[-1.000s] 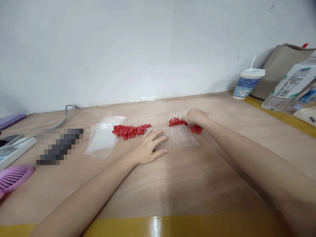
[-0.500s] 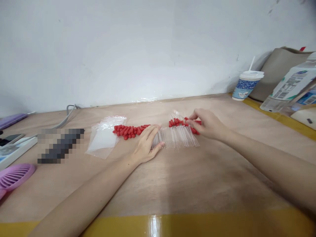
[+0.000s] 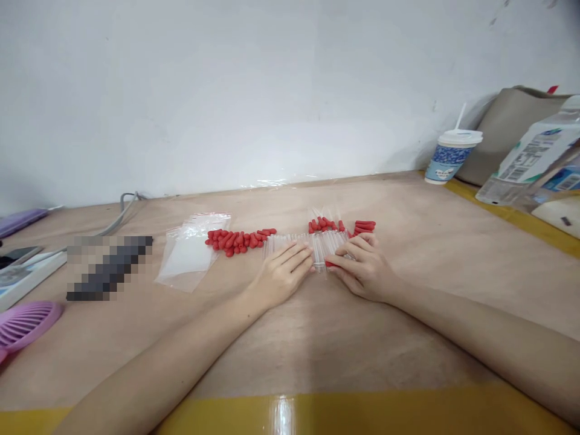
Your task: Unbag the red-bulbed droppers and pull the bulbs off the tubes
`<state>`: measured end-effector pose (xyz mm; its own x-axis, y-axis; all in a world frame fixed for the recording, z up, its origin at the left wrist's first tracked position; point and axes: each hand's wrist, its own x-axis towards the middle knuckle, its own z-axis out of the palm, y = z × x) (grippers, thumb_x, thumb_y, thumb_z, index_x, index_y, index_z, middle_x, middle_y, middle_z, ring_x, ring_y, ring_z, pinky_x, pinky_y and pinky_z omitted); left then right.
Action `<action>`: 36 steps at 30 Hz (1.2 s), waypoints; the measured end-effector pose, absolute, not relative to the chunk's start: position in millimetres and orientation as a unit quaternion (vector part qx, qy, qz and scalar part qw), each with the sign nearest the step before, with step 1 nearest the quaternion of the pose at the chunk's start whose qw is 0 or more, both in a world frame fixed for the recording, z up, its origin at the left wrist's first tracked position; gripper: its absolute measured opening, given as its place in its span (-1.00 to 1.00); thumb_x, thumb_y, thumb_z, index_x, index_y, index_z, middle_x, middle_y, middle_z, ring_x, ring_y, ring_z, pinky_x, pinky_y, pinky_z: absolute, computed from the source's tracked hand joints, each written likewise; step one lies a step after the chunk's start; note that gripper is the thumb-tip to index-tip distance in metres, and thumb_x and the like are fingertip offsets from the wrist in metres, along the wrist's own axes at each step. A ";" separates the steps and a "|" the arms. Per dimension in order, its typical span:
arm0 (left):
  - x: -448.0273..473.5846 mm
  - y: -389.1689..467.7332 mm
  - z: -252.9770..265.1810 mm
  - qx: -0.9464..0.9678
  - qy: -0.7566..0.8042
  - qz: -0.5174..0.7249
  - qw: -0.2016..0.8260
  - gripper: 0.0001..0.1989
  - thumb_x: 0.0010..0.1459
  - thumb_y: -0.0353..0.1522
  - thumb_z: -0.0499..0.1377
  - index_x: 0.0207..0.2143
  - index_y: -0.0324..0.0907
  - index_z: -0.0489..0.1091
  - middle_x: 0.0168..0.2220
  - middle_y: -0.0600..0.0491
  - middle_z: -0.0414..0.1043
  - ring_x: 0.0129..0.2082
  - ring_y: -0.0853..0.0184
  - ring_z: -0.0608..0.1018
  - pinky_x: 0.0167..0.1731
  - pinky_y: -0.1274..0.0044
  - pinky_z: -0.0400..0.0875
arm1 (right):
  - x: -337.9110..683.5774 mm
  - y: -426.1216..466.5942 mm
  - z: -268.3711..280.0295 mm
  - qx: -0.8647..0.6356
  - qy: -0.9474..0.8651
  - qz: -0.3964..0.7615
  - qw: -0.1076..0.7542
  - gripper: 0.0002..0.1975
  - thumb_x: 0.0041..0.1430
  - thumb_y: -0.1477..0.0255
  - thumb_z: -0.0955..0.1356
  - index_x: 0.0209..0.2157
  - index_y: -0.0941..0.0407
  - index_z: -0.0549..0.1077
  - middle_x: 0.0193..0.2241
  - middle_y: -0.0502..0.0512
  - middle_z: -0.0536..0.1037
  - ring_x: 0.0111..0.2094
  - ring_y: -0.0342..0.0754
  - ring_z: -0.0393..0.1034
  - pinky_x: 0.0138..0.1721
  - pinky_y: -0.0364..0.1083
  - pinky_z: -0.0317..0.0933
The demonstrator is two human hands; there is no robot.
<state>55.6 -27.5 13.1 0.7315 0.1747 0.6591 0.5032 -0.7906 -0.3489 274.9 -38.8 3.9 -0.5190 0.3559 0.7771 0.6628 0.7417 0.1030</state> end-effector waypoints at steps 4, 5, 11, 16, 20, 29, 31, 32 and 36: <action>57.3 -27.5 11.1 -0.888 -0.187 -0.331 0.258 -0.87 0.15 -0.41 0.11 -0.26 -0.27 0.40 -0.21 -0.03 0.51 -0.16 0.28 0.52 -0.07 0.40 0.44 | 270.3 -37.8 1.1 -0.303 -0.852 -0.194 0.381 -0.77 0.09 0.30 0.33 -0.22 0.08 0.44 -0.35 0.04 0.51 -0.30 -0.09 0.28 -0.15 0.00 0.00; 57.4 -27.7 11.0 -0.890 -0.184 -0.329 0.254 -0.88 0.15 -0.41 0.11 -0.27 -0.27 0.40 -0.21 -0.03 0.51 -0.16 0.28 0.53 -0.07 0.40 0.44 | 269.1 -37.3 0.3 -0.298 -0.853 -0.194 0.382 -0.77 0.09 0.29 0.33 -0.21 0.07 0.44 -0.34 0.04 0.52 -0.27 -0.09 0.29 -0.13 0.00 0.00; 57.2 -28.9 11.1 -0.911 -0.168 -0.311 0.214 -0.87 0.18 -0.46 0.05 -0.29 -0.30 0.38 -0.26 -0.05 0.51 -0.12 0.30 0.51 0.02 0.39 0.38 | 268.0 -38.4 3.0 -0.265 -0.866 -0.210 0.367 -0.90 0.14 0.40 0.31 -0.32 0.06 0.46 -0.44 -0.04 0.53 -0.28 -0.12 0.30 -0.12 0.00 0.01; 54.0 -28.1 11.1 -0.916 -0.168 -0.315 0.180 -0.85 0.20 -0.46 0.01 -0.31 -0.27 0.37 -0.31 -0.01 0.51 -0.14 0.33 0.52 0.06 0.33 0.34 | 273.7 -41.4 7.2 -0.263 -0.868 -0.238 0.348 -0.89 0.13 0.40 0.31 -0.29 0.03 0.45 -0.44 -0.07 0.53 -0.30 -0.12 0.31 -0.17 0.00 0.02; 50.3 -28.2 11.3 -0.913 -0.170 -0.334 0.165 -0.87 0.18 -0.46 0.03 -0.33 -0.27 0.37 -0.32 -0.02 0.51 -0.18 0.33 0.54 0.06 0.32 0.34 | 278.8 -41.4 7.1 -0.271 -0.864 -0.246 0.347 -0.89 0.14 0.38 0.30 -0.28 -0.01 0.45 -0.41 -0.09 0.55 -0.30 -0.10 0.32 -0.19 0.01 0.04; 49.6 -32.7 10.2 -0.914 -0.166 -0.342 0.142 -0.90 0.15 -0.49 0.07 -0.32 -0.30 0.37 -0.32 -0.04 0.50 -0.16 0.31 0.52 0.05 0.32 0.34 | 282.8 -43.7 5.8 -0.231 -0.857 -0.294 0.354 -0.86 0.14 0.43 0.31 -0.23 -0.02 0.42 -0.48 -0.12 0.53 -0.35 -0.17 0.35 -0.21 -0.03 0.03; 43.3 -30.9 10.7 -0.911 -0.177 -0.346 0.140 -0.89 0.16 -0.49 0.05 -0.33 -0.28 0.37 -0.33 -0.02 0.50 -0.17 0.33 0.53 0.03 0.33 0.36 | 290.4 -42.7 6.4 -0.227 -0.853 -0.309 0.355 -0.85 0.16 0.47 0.29 -0.25 -0.02 0.42 -0.48 -0.13 0.53 -0.36 -0.18 0.35 -0.21 -0.05 0.03; 38.4 -29.2 11.2 -0.905 -0.191 -0.351 0.142 -0.88 0.16 -0.49 0.04 -0.33 -0.26 0.37 -0.34 0.00 0.50 -0.19 0.33 0.53 0.02 0.33 0.37 | 295.7 -41.5 7.0 -0.242 -0.846 -0.313 0.358 -0.85 0.16 0.48 0.28 -0.26 -0.02 0.43 -0.48 -0.13 0.53 -0.36 -0.18 0.35 -0.21 -0.04 0.02; 19.2 -19.3 13.5 -0.864 -0.270 -0.390 0.170 -0.88 0.15 -0.47 0.06 -0.33 -0.23 0.39 -0.34 0.02 0.49 -0.23 0.32 0.53 -0.05 0.33 0.41 | 315.7 -32.9 8.3 -0.374 -0.791 -0.266 0.404 -0.88 0.12 0.39 0.32 -0.28 -0.03 0.46 -0.47 -0.06 0.55 -0.39 -0.12 0.37 -0.26 -0.03 0.03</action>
